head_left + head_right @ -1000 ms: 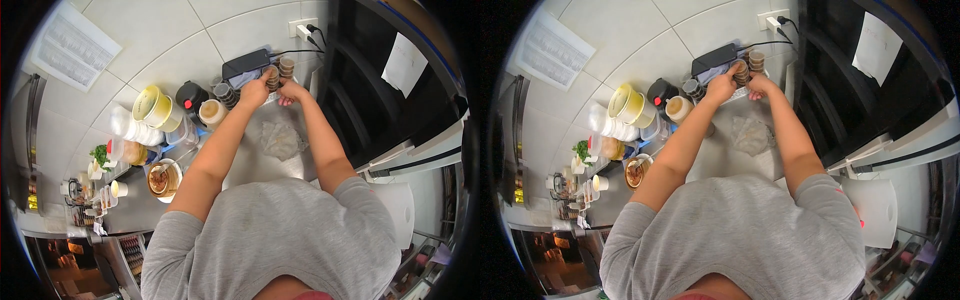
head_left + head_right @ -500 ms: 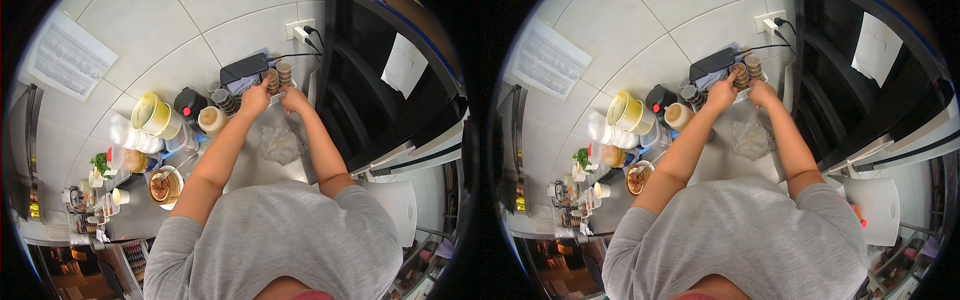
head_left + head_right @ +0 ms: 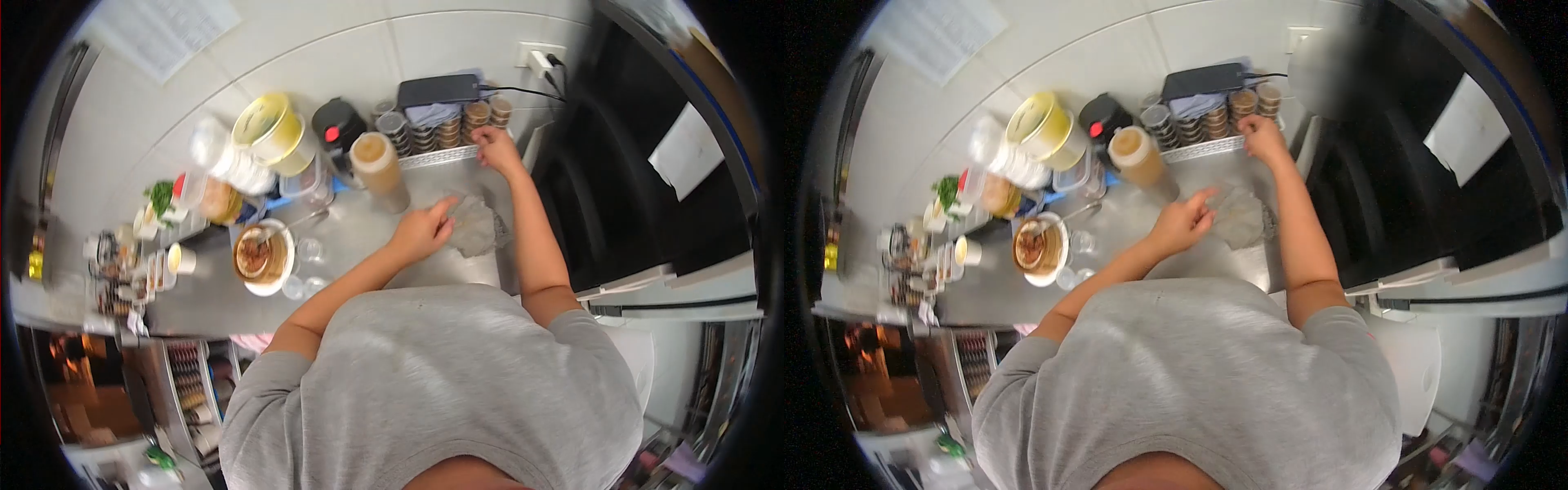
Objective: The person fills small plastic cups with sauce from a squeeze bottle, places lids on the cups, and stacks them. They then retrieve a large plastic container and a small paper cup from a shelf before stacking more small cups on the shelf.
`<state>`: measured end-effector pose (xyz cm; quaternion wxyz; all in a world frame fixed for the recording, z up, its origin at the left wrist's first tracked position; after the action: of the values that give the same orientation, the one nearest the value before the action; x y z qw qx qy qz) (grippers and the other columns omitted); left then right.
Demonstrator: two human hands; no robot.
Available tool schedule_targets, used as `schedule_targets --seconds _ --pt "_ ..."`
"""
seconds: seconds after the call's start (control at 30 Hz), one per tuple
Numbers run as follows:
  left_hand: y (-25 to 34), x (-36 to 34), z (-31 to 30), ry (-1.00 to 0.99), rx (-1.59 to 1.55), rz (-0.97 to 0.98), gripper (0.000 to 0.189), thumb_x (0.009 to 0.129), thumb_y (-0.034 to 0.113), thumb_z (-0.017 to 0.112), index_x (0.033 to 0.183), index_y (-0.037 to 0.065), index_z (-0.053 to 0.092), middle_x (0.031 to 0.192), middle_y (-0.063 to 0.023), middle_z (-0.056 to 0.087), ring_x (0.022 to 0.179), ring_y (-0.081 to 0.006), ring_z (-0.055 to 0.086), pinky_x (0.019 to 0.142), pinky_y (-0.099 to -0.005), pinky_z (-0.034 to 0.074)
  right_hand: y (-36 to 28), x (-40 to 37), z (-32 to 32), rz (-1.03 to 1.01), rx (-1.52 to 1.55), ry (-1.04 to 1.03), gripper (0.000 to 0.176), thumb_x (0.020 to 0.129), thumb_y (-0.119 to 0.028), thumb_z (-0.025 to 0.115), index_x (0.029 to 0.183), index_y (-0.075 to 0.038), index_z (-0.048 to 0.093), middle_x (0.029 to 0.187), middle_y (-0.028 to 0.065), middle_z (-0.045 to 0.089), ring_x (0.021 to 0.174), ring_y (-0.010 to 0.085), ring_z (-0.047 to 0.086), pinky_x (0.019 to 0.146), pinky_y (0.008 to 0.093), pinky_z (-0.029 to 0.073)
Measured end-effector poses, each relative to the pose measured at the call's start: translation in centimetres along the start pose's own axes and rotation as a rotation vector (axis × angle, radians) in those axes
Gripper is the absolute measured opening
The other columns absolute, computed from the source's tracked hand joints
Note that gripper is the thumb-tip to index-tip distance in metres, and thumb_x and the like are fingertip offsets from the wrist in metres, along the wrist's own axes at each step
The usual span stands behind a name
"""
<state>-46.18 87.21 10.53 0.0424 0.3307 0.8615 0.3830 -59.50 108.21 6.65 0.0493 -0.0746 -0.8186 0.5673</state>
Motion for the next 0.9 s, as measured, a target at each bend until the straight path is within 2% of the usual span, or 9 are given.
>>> schedule_targets --seconds 0.13,0.23,0.33,0.47,0.57,0.67,0.7,0.8,0.9 --pt "-2.6 -9.5 -1.1 0.152 -0.154 -0.182 0.036 0.088 0.013 0.06 0.123 0.012 0.054 0.072 -0.0068 0.063 0.057 -0.0203 0.058 0.057 -0.0305 0.048 -1.6 -0.9 1.2 -0.134 -0.277 -0.009 0.018 0.09 -0.018 0.055 0.09 -0.003 0.066 0.06 0.0052 0.059 0.051 0.0137 0.057 0.049 0.0294 0.045" --pt "-4.6 -15.9 -3.4 0.413 -0.151 -0.375 0.029 0.085 0.01 0.061 0.114 0.009 0.058 0.08 -0.008 0.064 0.062 -0.0221 0.059 0.057 -0.0313 0.048 -5.6 -6.0 5.5 -0.084 -0.319 -0.432 0.022 0.09 -0.022 0.058 0.09 -0.001 0.066 0.061 0.0045 0.059 0.055 0.012 0.056 0.051 0.0282 0.045" --pt "-5.3 -21.8 -7.1 0.902 0.24 -0.299 0.03 0.082 0.009 0.064 0.11 0.003 0.055 0.094 -0.0128 0.061 0.079 -0.0235 0.059 0.068 -0.0337 0.048 -8.0 -11.4 11.3 -0.151 -0.268 -0.758 0.022 0.089 -0.022 0.06 0.093 0.0 0.066 0.065 0.005 0.06 0.057 0.0114 0.056 0.051 0.0285 0.045" --pt "-7.5 -27.0 -11.0 1.193 0.408 -0.55 0.037 0.079 0.01 0.066 0.109 -0.002 0.049 0.107 -0.0191 0.051 0.098 -0.0306 0.051 0.083 -0.0396 0.042 -8.7 -16.3 19.6 -0.268 -0.234 -1.083 0.024 0.087 -0.02 0.063 0.104 -0.003 0.064 0.07 0.0072 0.062 0.058 0.0155 0.057 0.058 0.0317 0.049" --pt "-11.7 -30.4 -11.3 1.361 0.068 -0.808 0.043 0.076 0.012 0.069 0.11 -0.003 0.047 0.108 -0.0199 0.048 0.101 -0.0362 0.048 0.088 -0.0429 0.039 -10.1 -17.6 25.2 -0.398 -0.312 -0.979 0.03 0.085 -0.018 0.065 0.113 -0.009 0.062 0.087 0.0132 0.063 0.077 0.0235 0.061 0.072 0.0355 0.05" --pt "-9.8 -29.6 -11.0 1.207 0.432 -0.665 0.044 0.075 0.013 0.07 0.11 -0.002 0.046 0.109 -0.02 0.048 0.101 -0.037 0.048 0.09 -0.0437 0.039 -13.6 -19.9 29.0 -0.857 -0.385 -0.703 0.038 0.081 -0.017 0.068 0.118 -0.014 0.06 0.105 0.0175 0.058 0.1 0.0307 0.056 0.086 0.0394 0.047" --pt "-9.3 -29.1 -10.6 1.169 0.4 -0.64 0.046 0.074 0.014 0.071 0.11 -0.002 0.047 0.11 -0.0205 0.047 0.103 -0.0373 0.047 0.091 -0.0439 0.039 -13.3 -20.1 30.6 -0.815 -0.411 -0.73 0.039 0.078 -0.017 0.069 0.117 -0.016 0.061 0.116 0.0169 0.052 0.111 0.0324 0.049 0.091 0.041 0.043" --pt "-8.0 -27.8 -8.9 1.165 0.317 -0.622 0.05 0.071 0.017 0.076 0.109 0.001 0.049 0.113 -0.0192 0.048 0.108 -0.0366 0.047 0.092 -0.0433 0.04 -11.5 -19.1 34.2 -1.014 -0.494 -0.568 0.03 0.079 -0.017 0.068 0.109 -0.015 0.066 0.11 0.0166 0.056 0.105 0.0332 0.053 0.089 0.0408 0.045" --pt "-7.9 -27.1 -8.1 1.086 0.34 -0.68 0.052 0.07 0.018 0.078 0.112 0.004 0.05 0.117 -0.0211 0.046 0.113 -0.0388 0.044 0.094 -0.0438 0.04 -10.3 -18.4 34.5 -0.924 -0.351 -0.581 0.017 0.08 -0.017 0.066 0.095 -0.011 0.07 0.103 0.0175 0.059 0.099 0.0352 0.056 0.085 0.0415 0.046"
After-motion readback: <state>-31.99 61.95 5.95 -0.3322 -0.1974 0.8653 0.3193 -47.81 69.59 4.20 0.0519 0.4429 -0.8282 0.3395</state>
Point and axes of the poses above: each hand's wrist, its own x-axis towards the middle knuckle, its own z-axis out of the palm, y = z × x, the point moved 7 cm from there along x, towards the middle knuckle
